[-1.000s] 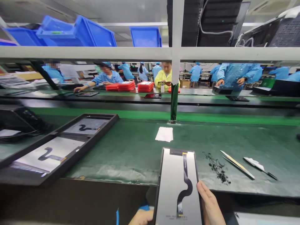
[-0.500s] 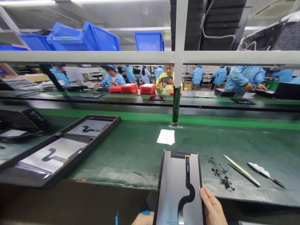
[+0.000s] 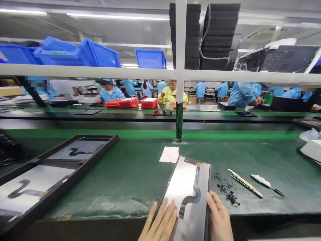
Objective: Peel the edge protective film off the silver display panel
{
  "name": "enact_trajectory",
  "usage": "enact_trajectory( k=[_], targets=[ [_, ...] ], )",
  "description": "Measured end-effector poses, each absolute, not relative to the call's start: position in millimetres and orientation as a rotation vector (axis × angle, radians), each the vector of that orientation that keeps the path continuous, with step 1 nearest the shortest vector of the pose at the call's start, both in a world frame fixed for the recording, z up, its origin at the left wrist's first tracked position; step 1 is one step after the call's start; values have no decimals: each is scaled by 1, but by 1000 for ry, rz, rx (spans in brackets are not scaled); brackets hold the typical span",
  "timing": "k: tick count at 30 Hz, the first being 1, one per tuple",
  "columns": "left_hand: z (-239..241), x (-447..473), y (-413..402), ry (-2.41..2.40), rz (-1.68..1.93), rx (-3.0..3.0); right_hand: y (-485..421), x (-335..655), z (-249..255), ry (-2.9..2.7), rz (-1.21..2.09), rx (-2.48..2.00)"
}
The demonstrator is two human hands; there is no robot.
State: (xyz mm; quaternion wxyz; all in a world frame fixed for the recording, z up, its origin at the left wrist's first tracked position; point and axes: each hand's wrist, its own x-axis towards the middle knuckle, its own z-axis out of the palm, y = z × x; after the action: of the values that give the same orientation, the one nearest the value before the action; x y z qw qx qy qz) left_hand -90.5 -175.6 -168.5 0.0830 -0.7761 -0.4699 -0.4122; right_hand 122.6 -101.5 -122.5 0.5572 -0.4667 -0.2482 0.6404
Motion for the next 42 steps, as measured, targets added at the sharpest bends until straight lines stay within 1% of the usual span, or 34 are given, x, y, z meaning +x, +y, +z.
enact_trajectory(
  k=[1,2,4,5,6,7,9,12,15,16,18,22,25,27,29,34,37,42],
  targets=[
    [-164,-92,-167,-1193,-1028,-2259,-103,118,-118,-602,1510,-1079],
    [-160,-94,-160,-1081,-907,-2194,-105,114,-114,-620,1516,-1057],
    [-155,-98,-150,-1012,-858,-2148,-109,106,-105,-663,1501,-1021],
    [-154,-99,-147,-1021,-933,-2178,-111,103,-101,-694,1471,-1009],
    [-154,-100,-146,-1054,-1079,-2231,-113,101,-95,-732,1431,-999],
    [-155,-99,-146,-1139,-1315,-2276,-114,100,-90,-778,1381,-990],
    [-158,-96,-147,-1446,-1887,-2219,-112,102,-80,-887,1276,-978],
    [-153,-86,-149,-1917,-2614,-1785,-101,115,-75,-980,1125,-1034],
    [-137,-76,-147,-2051,-3418,-1148,-91,130,-85,-996,1016,-1128],
    [-132,-73,-146,-2059,-3599,-967,-90,133,-90,-1040,970,-1144],
    [-126,-70,-144,-2087,-3739,-866,-91,135,-97,-1191,764,-1161],
    [-129,-65,-144,-2145,-3651,-1164,-97,121,-89,-1516,125,-1082],
    [-137,-61,-148,-2286,-3394,-1536,-95,95,-74,-1865,-76,-856],
    [-143,-59,-151,-2407,-3140,-1746,-88,76,-67,-2018,-106,-765],
    [-150,-59,-155,-2536,-2938,-1829,-80,60,-64,-2107,-81,-744],
    [-171,-65,-161,-2798,-2677,-1827,-69,42,-59,-2198,194,-696],
    [-175,-68,-161,-2838,-2649,-1857,-74,41,-60,-2110,277,-621],
    [-160,-69,-161,-2661,-2828,-1802,-91,53,-74,-1936,115,-490]
  ],
)
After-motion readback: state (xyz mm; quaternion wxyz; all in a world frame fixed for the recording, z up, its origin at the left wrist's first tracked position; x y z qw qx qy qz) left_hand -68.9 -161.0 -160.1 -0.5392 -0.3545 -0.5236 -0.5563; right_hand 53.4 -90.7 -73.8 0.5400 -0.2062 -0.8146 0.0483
